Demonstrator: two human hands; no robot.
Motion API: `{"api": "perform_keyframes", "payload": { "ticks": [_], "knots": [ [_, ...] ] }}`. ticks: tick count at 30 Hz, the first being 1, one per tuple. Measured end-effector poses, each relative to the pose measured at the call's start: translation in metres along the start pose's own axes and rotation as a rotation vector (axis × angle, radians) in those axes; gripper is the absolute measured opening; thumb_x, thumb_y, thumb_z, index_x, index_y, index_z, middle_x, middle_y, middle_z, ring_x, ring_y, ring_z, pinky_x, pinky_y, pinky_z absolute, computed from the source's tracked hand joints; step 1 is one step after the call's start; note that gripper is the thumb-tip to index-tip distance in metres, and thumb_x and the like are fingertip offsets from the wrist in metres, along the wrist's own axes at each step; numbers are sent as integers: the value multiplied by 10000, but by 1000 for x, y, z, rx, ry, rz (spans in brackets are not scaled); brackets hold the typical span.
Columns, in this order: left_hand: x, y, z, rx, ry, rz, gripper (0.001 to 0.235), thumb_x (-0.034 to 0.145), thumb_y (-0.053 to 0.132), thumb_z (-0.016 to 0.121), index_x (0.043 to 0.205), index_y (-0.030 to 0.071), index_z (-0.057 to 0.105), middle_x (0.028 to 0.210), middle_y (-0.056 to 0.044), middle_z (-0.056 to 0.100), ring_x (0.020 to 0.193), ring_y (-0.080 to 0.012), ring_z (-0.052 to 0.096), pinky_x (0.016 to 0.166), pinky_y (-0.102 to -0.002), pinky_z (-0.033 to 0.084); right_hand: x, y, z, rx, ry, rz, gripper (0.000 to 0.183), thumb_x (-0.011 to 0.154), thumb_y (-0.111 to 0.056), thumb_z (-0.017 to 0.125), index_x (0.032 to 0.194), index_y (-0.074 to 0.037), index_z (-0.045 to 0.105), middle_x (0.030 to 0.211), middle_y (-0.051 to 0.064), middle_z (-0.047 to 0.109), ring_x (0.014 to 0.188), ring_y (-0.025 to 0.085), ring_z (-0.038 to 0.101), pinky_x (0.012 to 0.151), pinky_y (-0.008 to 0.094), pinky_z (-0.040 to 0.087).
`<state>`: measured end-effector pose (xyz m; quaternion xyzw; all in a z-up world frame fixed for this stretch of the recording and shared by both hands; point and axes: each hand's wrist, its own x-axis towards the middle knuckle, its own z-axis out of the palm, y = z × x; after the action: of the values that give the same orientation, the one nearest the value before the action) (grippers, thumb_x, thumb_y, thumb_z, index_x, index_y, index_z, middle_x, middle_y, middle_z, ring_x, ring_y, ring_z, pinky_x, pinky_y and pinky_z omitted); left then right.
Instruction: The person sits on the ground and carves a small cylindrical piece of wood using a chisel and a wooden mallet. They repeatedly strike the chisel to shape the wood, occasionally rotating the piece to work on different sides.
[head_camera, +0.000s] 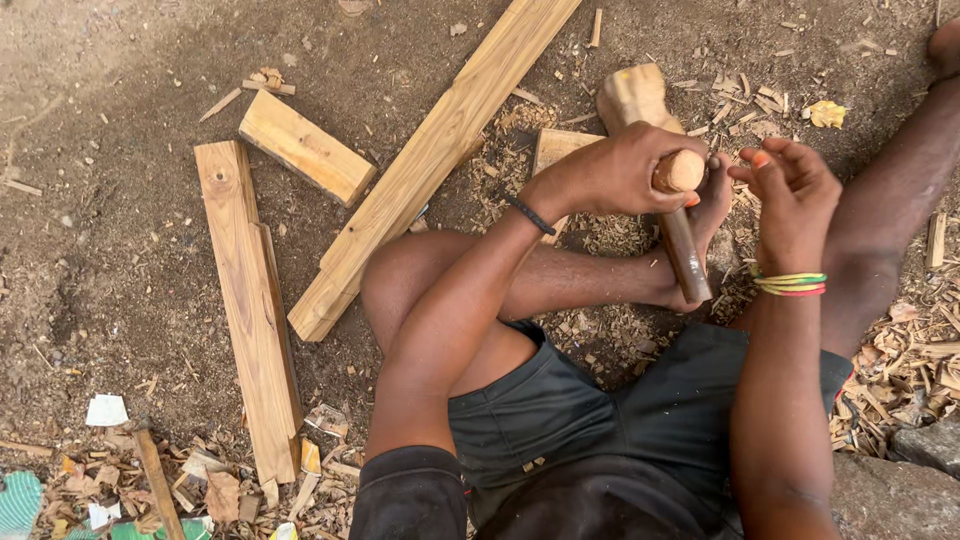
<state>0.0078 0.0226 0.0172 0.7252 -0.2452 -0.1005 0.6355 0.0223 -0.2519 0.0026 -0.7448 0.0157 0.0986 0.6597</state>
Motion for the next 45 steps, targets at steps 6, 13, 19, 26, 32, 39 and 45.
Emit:
{"api": "perform_keyframes", "payload": {
  "ticks": [6,13,19,26,32,39,45],
  "knots": [
    [-1,1,0,55,75,41,466,847,267,871,1212,48,682,1039,-133,761,943,-226,762,876,-371,612,5,-31,24,-3,-72,-29,148,1133,3,621,1260,78,612,1172,180,728,1012,232,762,964,328,639],
    [10,-15,5,-19,67,-21,474,849,280,845,1251,91,680,1016,-102,793,907,-194,803,829,-341,633,7,-43,34,-92,-99,-38,155,1153,2,604,1283,84,623,1171,184,737,1032,225,764,953,326,647],
    [13,-20,7,28,106,61,496,858,319,869,1255,89,680,1030,-111,789,934,-209,794,850,-356,639,7,-62,38,-122,-84,-94,159,1146,-7,593,1283,61,637,1139,178,733,1004,241,771,929,331,665],
    [15,-15,13,88,109,48,522,831,317,870,1246,74,667,984,-126,764,890,-220,774,794,-371,625,2,-75,13,-64,-49,-88,137,1218,-62,619,1288,50,584,1168,191,734,1006,250,771,942,328,647],
    [16,-9,17,81,65,60,397,850,294,854,1165,100,708,922,-83,787,859,-206,793,810,-378,628,-1,-106,7,-264,-96,-352,248,1243,-184,487,1250,17,632,1077,172,706,1085,253,738,1118,369,489],
    [3,-8,15,17,17,41,285,894,264,809,1059,65,688,965,-77,768,930,-227,777,862,-378,609,-3,-139,127,-1049,-400,-661,547,1239,-361,327,1121,-39,754,863,150,694,1095,267,717,1291,425,269],
    [-18,-9,1,-41,22,75,328,923,256,813,1085,26,646,1041,-116,754,982,-256,750,874,-388,609,-2,-158,152,-852,-465,-771,718,1236,-435,218,1078,-51,804,742,141,681,1207,265,711,1323,481,155]
  ]
}}
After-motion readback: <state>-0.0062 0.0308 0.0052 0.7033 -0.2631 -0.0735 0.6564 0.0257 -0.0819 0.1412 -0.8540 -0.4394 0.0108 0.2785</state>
